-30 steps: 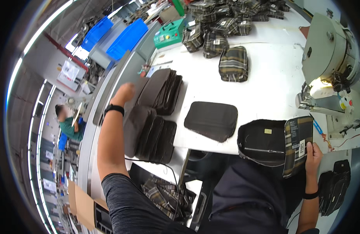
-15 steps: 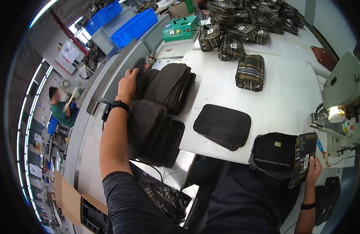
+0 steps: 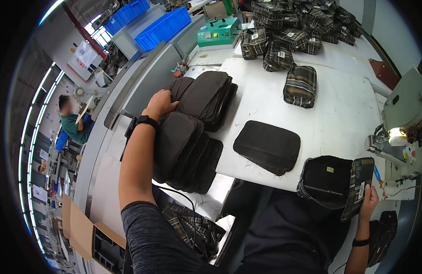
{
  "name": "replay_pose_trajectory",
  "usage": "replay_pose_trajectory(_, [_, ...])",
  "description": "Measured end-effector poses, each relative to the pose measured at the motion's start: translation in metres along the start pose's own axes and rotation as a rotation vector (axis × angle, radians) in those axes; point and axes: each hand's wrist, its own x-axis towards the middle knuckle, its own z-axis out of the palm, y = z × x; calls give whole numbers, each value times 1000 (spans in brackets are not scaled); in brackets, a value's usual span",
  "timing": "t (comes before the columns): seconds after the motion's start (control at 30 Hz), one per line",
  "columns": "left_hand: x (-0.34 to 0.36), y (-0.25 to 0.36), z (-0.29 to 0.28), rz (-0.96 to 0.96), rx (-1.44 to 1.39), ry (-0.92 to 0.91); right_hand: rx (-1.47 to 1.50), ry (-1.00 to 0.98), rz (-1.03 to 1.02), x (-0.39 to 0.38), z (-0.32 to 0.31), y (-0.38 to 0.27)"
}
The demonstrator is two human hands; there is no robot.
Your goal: Sewing and assembling components of leather bags using an industrial sewing machine.
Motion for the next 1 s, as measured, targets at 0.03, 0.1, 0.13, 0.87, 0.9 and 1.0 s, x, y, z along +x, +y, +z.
replay_pose_trajectory(0.03, [1, 0, -3, -2, -19, -6, 1, 2, -3, 0, 0, 0])
replay_pose_trajectory(0.1, [5, 1, -8, -58, -40, -88, 28, 14, 22, 0, 0, 0])
replay_pose_trajectory(0.13, [5, 3, -8, -46, -63, -91, 30, 19, 19, -1, 1, 0])
replay_pose_trajectory(0.87, [1, 2, -115, -89, -1095, 542, -45, 42, -7, -3, 5, -11])
replay_pose_trajectory(0.9, [-6, 20, -123, -39, -1277, 434, -23, 42, -9, -3, 5, -11])
replay_pose_trajectory(1.0, [-27, 91, -135, 127, -1362, 351, -32, 37, -3, -2, 5, -13])
